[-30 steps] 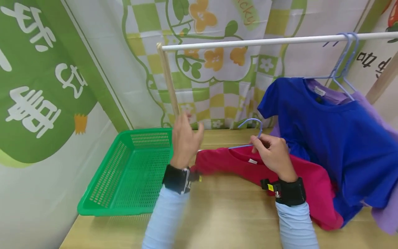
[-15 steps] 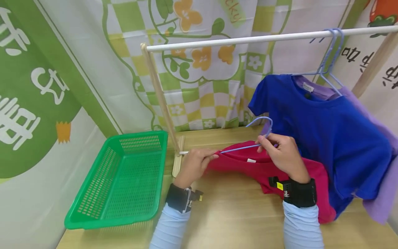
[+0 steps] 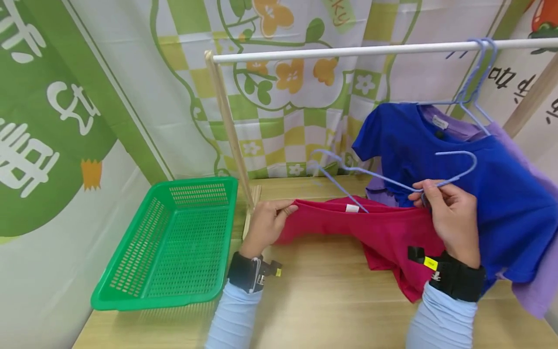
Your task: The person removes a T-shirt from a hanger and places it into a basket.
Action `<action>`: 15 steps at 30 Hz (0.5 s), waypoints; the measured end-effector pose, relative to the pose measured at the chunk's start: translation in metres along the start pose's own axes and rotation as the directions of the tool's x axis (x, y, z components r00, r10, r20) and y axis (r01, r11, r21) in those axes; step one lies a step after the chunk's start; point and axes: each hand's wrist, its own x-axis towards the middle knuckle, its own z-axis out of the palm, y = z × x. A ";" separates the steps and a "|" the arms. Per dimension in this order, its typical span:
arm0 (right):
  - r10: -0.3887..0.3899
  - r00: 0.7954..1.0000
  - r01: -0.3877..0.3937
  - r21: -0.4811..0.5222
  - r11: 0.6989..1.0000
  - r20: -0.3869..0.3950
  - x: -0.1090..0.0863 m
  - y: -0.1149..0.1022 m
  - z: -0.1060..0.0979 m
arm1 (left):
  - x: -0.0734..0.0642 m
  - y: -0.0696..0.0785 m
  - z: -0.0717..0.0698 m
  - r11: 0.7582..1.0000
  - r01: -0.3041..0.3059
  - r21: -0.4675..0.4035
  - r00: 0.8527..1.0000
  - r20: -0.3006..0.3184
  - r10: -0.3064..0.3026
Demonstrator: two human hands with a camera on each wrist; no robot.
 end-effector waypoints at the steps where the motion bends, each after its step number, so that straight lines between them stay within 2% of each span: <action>1: -0.006 0.999 0.010 0.097 0.995 -0.043 0.000 -0.002 0.002 | 0.000 0.002 0.003 1.000 0.001 -0.003 1.000 0.009 0.000; 3: -0.026 0.994 0.050 0.247 0.968 -0.103 -0.001 -0.009 0.008 | -0.001 0.008 0.012 1.000 -0.009 -0.005 0.999 0.043 0.009; 5: -0.040 0.990 0.083 0.335 0.939 -0.133 -0.004 -0.018 0.018 | -0.002 0.017 0.023 1.000 -0.027 0.006 0.995 0.094 0.026; 7: -0.044 0.987 0.100 0.373 0.922 -0.156 -0.008 -0.029 0.030 | -0.004 0.027 0.035 0.998 -0.056 0.017 0.985 0.163 0.053; 10: -0.041 0.983 0.112 0.410 0.905 -0.178 -0.011 -0.045 0.053 | -0.008 0.040 0.051 0.993 -0.108 0.048 0.958 0.271 0.091; 13: -0.067 0.982 0.129 0.368 0.921 -0.175 -0.003 -0.063 0.075 | -0.011 0.048 0.061 0.989 -0.135 0.059 0.930 0.352 0.106; 15: -0.100 0.983 0.140 0.267 0.953 -0.157 0.009 -0.078 0.085 | -0.011 0.050 0.065 0.988 -0.142 0.060 0.917 0.385 0.108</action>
